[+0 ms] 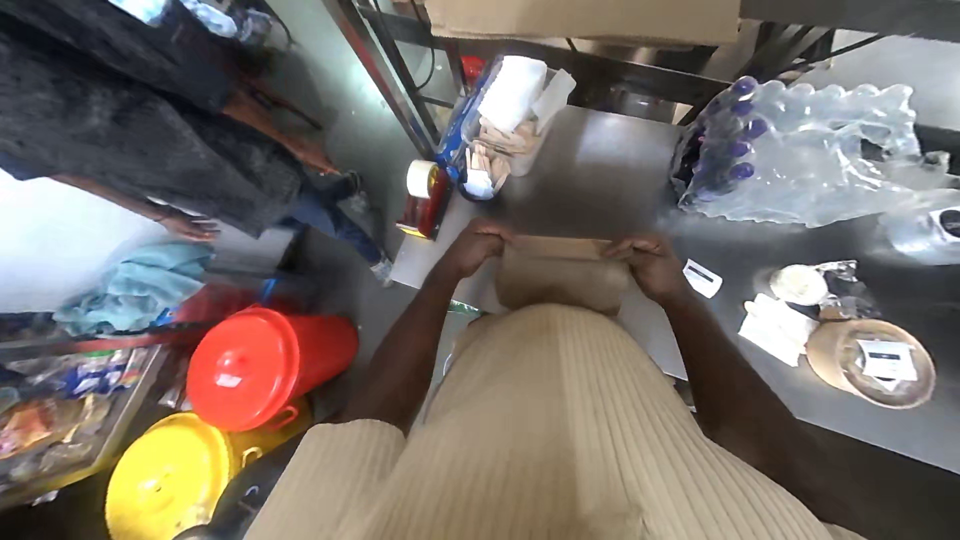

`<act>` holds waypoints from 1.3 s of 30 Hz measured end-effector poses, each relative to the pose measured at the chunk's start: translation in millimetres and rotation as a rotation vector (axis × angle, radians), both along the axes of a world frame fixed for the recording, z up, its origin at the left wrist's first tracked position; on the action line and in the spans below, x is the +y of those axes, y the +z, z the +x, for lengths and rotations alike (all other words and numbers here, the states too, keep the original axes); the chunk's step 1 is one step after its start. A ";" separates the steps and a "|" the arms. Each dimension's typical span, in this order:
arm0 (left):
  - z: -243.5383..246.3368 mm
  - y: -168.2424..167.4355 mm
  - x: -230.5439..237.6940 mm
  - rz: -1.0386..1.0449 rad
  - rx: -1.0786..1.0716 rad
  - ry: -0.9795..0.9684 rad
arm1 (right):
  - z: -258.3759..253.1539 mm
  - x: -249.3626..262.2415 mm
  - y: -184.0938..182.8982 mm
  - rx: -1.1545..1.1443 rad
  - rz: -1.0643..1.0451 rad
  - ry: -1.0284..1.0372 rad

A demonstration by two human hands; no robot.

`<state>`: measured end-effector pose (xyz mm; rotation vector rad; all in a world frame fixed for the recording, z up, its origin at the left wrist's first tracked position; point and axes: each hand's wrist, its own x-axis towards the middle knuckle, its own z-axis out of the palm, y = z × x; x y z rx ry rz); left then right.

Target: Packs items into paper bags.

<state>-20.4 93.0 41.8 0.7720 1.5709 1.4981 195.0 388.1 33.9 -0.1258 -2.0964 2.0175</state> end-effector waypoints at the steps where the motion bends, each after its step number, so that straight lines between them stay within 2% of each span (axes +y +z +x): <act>1: -2.9 1.2 -1.9 -0.007 -0.002 -0.040 | 2.1 4.9 -0.1 -0.008 0.016 0.058; 4: 2.7 16.2 -2.0 -0.066 0.109 -0.070 | 8.4 8.8 15.7 -0.074 0.113 0.163; 7: 18.7 37.7 11.9 -0.204 0.384 0.006 | 4.5 -8.3 36.0 0.009 0.393 0.006; 9: 24.0 48.5 11.0 -0.186 0.488 -0.012 | 8.1 -19.4 51.4 0.079 0.578 -0.068; 13: 32.1 47.0 1.6 -0.073 0.959 -0.166 | 22.8 -23.0 52.1 0.304 0.965 -0.026; 17: 37.6 29.9 -0.9 -0.145 1.386 -0.402 | 31.5 -30.1 40.4 0.346 1.229 0.150; 20: 37.6 22.9 7.6 -0.244 1.404 -0.472 | 30.9 -36.3 41.3 0.208 1.260 0.194; 23: 38.9 29.3 8.5 -0.325 1.178 -0.456 | 29.5 -38.7 43.7 0.110 1.231 0.182; 26: 43.3 39.4 5.5 -0.306 1.018 -0.398 | 28.4 -36.7 36.5 0.074 1.101 0.096; 28: 43.6 36.5 5.6 -0.265 1.009 -0.349 | 26.4 -37.4 35.4 0.025 1.026 0.035; 31: 51.4 39.5 13.9 -0.378 1.011 -0.289 | 25.7 -36.4 36.7 0.052 0.994 0.006; 33: 58.3 42.6 19.1 -0.437 1.061 -0.264 | 24.7 -31.2 38.9 0.065 1.004 0.025; 36: 70.8 33.3 22.8 -0.394 1.289 -0.171 | 21.0 -25.5 45.3 0.017 1.084 0.036; 39: 77.8 23.2 29.3 -0.414 1.433 -0.066 | 2.1 -41.5 60.8 -0.130 1.224 0.099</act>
